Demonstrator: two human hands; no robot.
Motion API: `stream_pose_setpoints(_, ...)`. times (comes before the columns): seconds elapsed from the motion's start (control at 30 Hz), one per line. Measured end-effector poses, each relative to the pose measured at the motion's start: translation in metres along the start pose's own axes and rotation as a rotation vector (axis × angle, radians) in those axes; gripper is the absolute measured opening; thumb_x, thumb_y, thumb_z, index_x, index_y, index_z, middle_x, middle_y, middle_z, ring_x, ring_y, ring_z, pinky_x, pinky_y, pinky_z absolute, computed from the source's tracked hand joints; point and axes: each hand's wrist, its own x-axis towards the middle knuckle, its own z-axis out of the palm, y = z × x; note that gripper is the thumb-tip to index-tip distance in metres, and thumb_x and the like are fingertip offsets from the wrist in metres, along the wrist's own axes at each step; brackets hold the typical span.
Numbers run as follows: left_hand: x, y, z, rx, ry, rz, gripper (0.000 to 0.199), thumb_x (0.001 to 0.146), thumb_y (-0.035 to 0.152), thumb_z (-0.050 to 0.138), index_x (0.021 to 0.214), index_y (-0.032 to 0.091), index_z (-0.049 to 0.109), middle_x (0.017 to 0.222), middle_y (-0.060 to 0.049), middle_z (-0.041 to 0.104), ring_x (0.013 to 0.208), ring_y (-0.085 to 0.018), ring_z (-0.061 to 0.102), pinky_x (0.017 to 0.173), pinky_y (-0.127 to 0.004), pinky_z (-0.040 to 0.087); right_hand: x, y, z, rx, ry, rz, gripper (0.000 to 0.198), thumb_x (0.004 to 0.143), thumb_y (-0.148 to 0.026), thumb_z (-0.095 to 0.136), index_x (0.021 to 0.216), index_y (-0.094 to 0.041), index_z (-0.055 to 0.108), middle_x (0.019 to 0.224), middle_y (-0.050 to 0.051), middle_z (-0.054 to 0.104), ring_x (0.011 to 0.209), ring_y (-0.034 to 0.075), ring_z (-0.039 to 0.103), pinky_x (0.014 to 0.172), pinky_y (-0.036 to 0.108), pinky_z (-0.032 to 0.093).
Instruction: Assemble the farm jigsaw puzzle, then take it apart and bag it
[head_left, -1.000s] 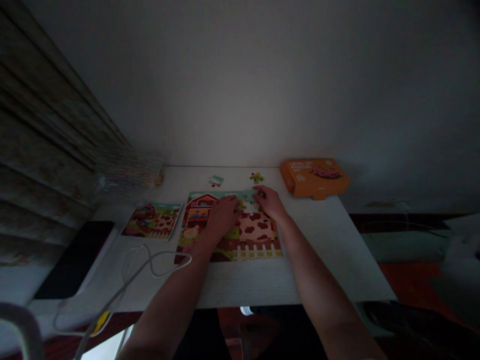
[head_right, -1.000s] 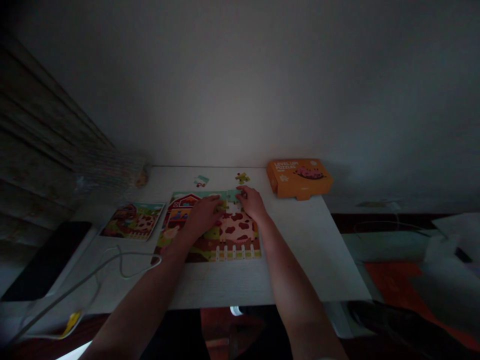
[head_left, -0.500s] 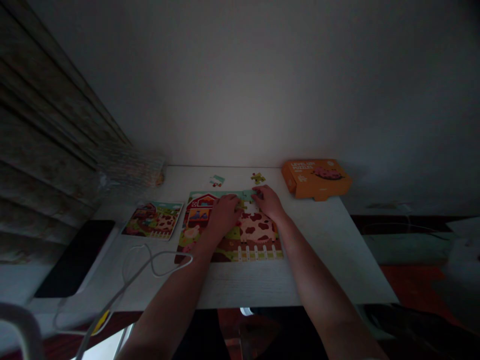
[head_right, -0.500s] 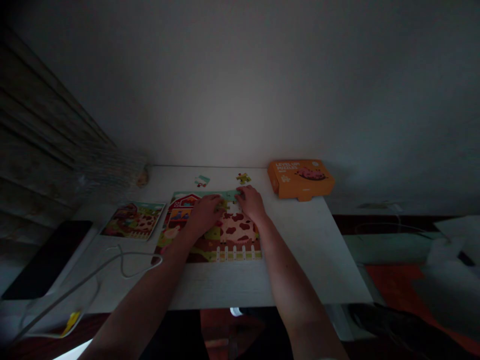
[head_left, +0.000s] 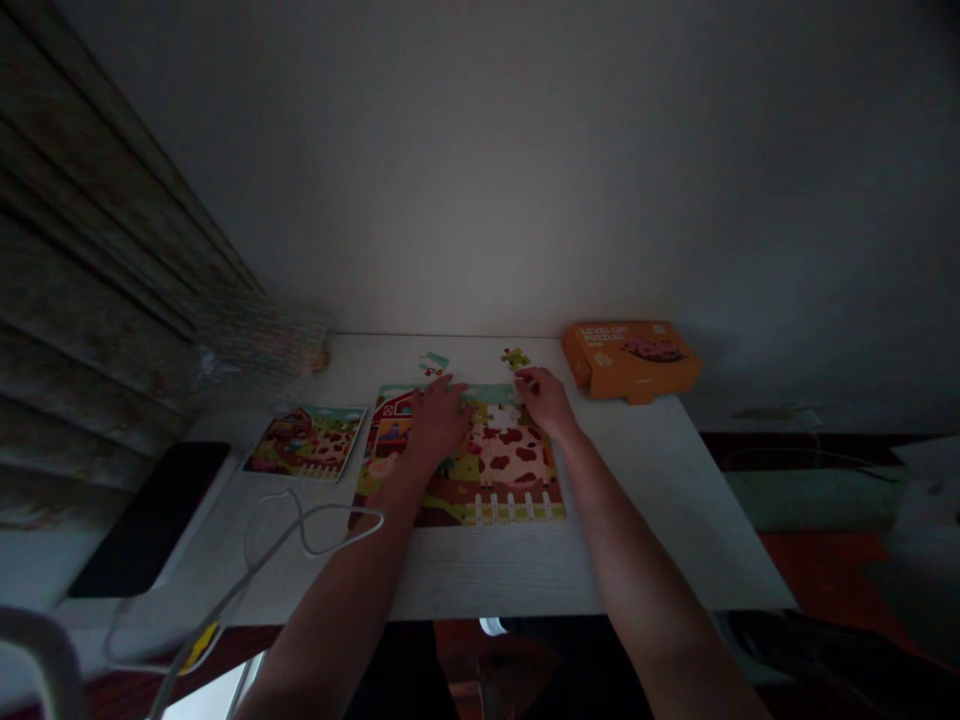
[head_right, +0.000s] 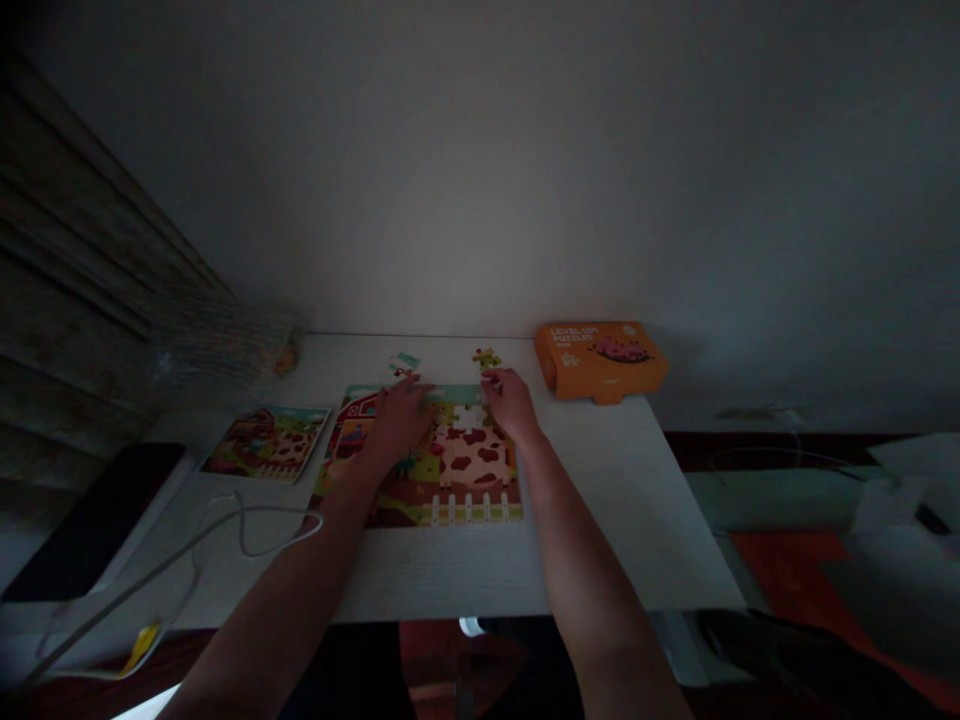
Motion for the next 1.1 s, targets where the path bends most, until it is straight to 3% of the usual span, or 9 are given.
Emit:
stream_pose_setpoints(0.2, 0.029, -0.044, -0.012, -0.049, 0.172, -0.254, 0.058, 0.093, 0.038, 0.06, 0.147, 0.018, 0.051, 0.159, -0.019, 0.043, 0.15, -0.03, 0.038, 0.124, -0.053, 0.028, 0.005, 0.015, -0.024, 0.039, 0.152, 0.117, 0.024, 0.089, -0.036, 0.057, 0.097, -0.019, 0.073, 0.081, 0.007, 0.07, 0.07, 0.021, 0.062, 0.073, 0.035, 0.048)
stream_pose_setpoints(0.33, 0.045, -0.059, -0.01, -0.072, 0.143, -0.237, 0.064, 0.094, 0.043, 0.058, 0.152, 0.02, 0.046, 0.161, -0.017, 0.043, 0.151, -0.03, 0.038, 0.124, -0.054, 0.027, 0.002, 0.019, -0.028, 0.054, 0.17, 0.119, 0.025, 0.088, -0.038, 0.057, 0.094, -0.019, 0.073, 0.079, 0.007, 0.07, 0.07, 0.022, 0.062, 0.073, 0.035, 0.049)
stream_pose_setpoints(0.53, 0.048, -0.057, -0.001, -0.071, 0.087, -0.152, 0.047, 0.1, 0.041, 0.047, 0.146, 0.029, 0.054, 0.158, -0.009, 0.049, 0.15, -0.029, 0.039, 0.125, -0.066, 0.013, 0.0, 0.016, -0.023, 0.003, 0.117, 0.133, 0.023, 0.087, -0.035, 0.059, 0.098, -0.02, 0.073, 0.08, 0.006, 0.071, 0.072, 0.021, 0.064, 0.074, 0.035, 0.048)
stream_pose_setpoints(0.8, 0.05, -0.05, -0.002, -0.118, 0.176, -0.18, 0.038, 0.096, 0.034, 0.052, 0.131, 0.026, 0.064, 0.144, -0.011, 0.061, 0.137, -0.032, 0.053, 0.123, -0.065, 0.019, 0.0, 0.016, -0.022, -0.006, 0.097, 0.132, 0.023, 0.087, -0.034, 0.06, 0.099, -0.02, 0.073, 0.079, 0.005, 0.071, 0.069, 0.02, 0.063, 0.072, 0.034, 0.049)
stream_pose_setpoints(1.1, 0.053, -0.051, -0.006, -0.093, 0.202, -0.222, 0.029, 0.09, 0.032, 0.059, 0.116, 0.022, 0.066, 0.123, -0.012, 0.073, 0.122, -0.03, 0.064, 0.114, -0.047, 0.035, -0.001, 0.015, -0.023, -0.008, 0.099, 0.115, 0.023, 0.087, -0.035, 0.059, 0.099, -0.02, 0.073, 0.081, 0.006, 0.07, 0.071, 0.021, 0.063, 0.073, 0.035, 0.048)
